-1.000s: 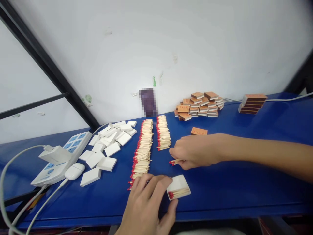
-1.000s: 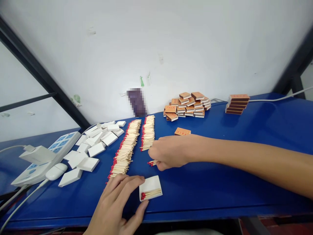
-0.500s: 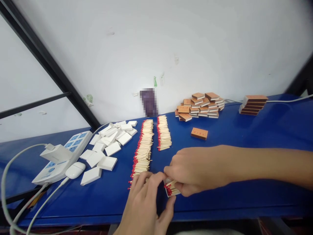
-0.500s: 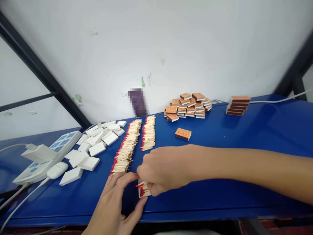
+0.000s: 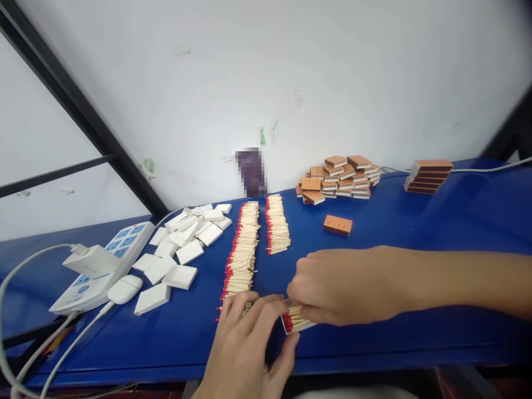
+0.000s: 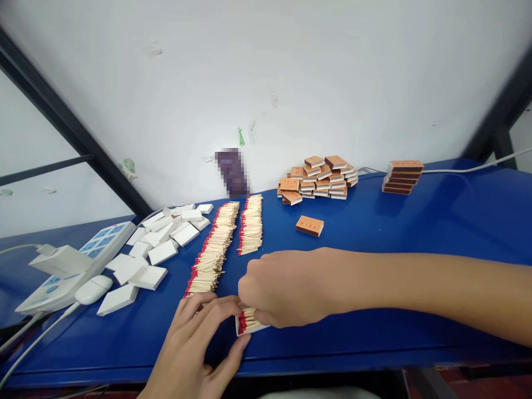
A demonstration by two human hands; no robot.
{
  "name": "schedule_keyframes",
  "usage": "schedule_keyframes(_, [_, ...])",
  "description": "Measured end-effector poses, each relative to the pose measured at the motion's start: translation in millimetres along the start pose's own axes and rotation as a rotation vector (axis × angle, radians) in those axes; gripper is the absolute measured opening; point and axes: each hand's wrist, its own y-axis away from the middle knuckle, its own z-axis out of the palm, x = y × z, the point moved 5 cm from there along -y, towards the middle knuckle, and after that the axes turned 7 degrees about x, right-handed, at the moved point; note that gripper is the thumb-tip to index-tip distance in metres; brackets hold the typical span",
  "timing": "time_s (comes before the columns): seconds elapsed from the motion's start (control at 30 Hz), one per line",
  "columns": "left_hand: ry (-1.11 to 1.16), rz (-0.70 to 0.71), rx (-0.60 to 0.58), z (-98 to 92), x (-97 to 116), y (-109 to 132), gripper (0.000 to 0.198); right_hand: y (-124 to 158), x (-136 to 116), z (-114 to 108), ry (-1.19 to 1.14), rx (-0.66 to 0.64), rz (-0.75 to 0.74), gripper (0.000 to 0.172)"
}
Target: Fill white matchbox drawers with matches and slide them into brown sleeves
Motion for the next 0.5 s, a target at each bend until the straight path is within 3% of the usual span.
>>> schedule_keyframes(0.5, [-0.007, 0.052, 0.092, -0.7, -0.9, 2.5, 0.029, 2.0, 3.1, -0.7, -0.086, 0.066, -0.058, 0.027])
